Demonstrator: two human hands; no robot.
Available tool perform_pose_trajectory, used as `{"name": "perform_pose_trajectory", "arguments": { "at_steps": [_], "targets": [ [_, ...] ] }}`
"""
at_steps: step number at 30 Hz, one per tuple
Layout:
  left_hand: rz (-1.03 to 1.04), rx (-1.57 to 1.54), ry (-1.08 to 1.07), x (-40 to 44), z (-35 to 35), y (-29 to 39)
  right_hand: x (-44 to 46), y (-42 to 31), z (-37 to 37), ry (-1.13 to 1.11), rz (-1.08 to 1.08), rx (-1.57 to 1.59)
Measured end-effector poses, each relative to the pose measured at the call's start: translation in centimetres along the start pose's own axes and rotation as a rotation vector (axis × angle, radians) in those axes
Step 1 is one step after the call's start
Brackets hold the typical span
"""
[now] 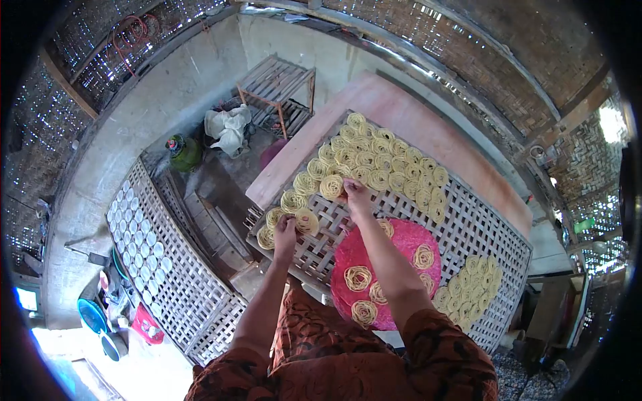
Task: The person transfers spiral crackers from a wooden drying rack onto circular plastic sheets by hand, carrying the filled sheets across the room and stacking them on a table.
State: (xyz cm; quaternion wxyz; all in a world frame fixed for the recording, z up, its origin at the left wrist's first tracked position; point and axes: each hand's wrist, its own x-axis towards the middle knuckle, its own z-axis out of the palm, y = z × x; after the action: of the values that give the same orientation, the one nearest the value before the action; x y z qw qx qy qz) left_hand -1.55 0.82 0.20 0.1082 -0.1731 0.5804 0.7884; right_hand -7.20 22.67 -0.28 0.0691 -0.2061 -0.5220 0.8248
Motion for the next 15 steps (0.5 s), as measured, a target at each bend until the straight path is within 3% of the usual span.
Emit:
{"name": "perform_pose_trajectory", "arguments": {
  "at_steps": [2,3,4,6,7,8,10,11,14,15],
  "targets": [
    [-0.004,-0.037,-0.045,1.0,-1.5,-0.6,0.7,1.9,0.0,-0.019,0.027,-0.321],
    [-0.018,-0.060,-0.055,0.9,-1.6,-0.4,1.0,2.2,-0.5,-0.084,-0.189,-0.777],
    [-0.034,-0.084,-0.066,0.7,-1.5,-0.2,0.6,2.8,-1.0,-0.083,-0.186,-0.777],
    [-0.090,-0.129,-0.081,0.0,-0.2,0.5,-4.0,-1.5,0.9,-0.085,-0.553,-1.050],
    [-0.128,-0.200,-0.128,-0.3,0.6,0.3,-5.8,-2.4,1.4,-0.175,-0.230,-0.988],
    [-0.165,-0.269,-0.176,-0.5,1.3,0.2,-6.9,-2.9,1.5,-0.174,-0.229,-0.992],
    [-0.198,-0.275,-0.242,-0.3,2.7,-0.7,-8.5,-3.4,1.5,-0.270,0.428,-0.220],
    [-0.159,-0.264,-0.212,-0.7,3.9,-0.5,-6.9,-1.7,-0.7,-0.279,0.221,-0.521],
    [-0.110,-0.207,-0.182,-1.6,5.5,-2.2,-4.3,-2.5,-2.2,-0.078,0.034,-0.587],
    [0.191,0.185,-0.329,-1.0,5.1,-5.0,-3.6,-2.7,-2.0,-0.074,0.033,-0.583]
  ]
}}
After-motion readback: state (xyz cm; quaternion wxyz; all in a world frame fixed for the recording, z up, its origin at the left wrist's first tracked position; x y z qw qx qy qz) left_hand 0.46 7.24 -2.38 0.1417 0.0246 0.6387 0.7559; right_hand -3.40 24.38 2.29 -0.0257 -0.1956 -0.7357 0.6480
